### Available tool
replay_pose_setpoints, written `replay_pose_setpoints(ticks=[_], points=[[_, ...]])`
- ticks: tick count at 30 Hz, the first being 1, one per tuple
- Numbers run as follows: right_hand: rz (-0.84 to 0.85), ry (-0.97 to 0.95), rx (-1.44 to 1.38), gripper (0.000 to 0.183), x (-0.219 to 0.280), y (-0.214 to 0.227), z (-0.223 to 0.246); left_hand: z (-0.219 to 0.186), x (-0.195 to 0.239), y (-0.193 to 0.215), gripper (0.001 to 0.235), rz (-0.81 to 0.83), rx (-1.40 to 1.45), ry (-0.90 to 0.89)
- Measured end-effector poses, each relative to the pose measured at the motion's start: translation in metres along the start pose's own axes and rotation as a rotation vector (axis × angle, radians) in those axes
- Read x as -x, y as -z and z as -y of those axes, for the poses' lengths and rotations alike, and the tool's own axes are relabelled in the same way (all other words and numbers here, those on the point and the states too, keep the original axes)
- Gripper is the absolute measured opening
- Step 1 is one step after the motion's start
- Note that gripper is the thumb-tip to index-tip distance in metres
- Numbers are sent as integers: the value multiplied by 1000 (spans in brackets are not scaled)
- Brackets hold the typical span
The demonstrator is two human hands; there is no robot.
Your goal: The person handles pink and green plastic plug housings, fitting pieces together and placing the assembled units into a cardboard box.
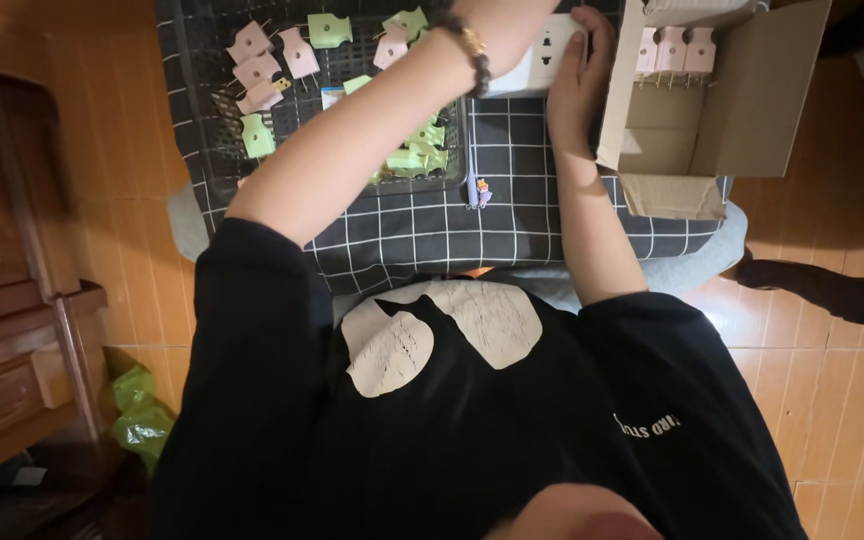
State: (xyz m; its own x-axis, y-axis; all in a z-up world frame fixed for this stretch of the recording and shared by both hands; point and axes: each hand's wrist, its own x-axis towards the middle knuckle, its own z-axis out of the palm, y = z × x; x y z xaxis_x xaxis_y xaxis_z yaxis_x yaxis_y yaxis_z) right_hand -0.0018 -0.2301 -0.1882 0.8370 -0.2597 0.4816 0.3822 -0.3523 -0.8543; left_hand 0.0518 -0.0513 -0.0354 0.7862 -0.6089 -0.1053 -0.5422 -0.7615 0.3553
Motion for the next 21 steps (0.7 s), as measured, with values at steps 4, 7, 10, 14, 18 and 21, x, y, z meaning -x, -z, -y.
replay_pose_setpoints(ticks=[4, 7, 10, 14, 18, 21], points=[[-30, 3, -27, 26, 1, -3, -7, -15, -15, -16, 14, -30, -144, 35], [-29, -22, 13, 25, 1, -1, -4, -16, -31, -56, 21, -53, -255, 60], [-19, -23, 33, 24, -2, -4, 3, -11, -59, -88, 25, -73, -339, 90], [-41, -42, 73, 20, -2, -7, 12, -14, -58, -89, 31, 25, -164, 236], [-40, 70, 329, 22, 3, -2, 26, 5, -38, -81, 16, 23, 10, 173], [-52, 372, 448, 22, 4, -23, 12, -9, -24, -89, 18, -93, -48, 220]])
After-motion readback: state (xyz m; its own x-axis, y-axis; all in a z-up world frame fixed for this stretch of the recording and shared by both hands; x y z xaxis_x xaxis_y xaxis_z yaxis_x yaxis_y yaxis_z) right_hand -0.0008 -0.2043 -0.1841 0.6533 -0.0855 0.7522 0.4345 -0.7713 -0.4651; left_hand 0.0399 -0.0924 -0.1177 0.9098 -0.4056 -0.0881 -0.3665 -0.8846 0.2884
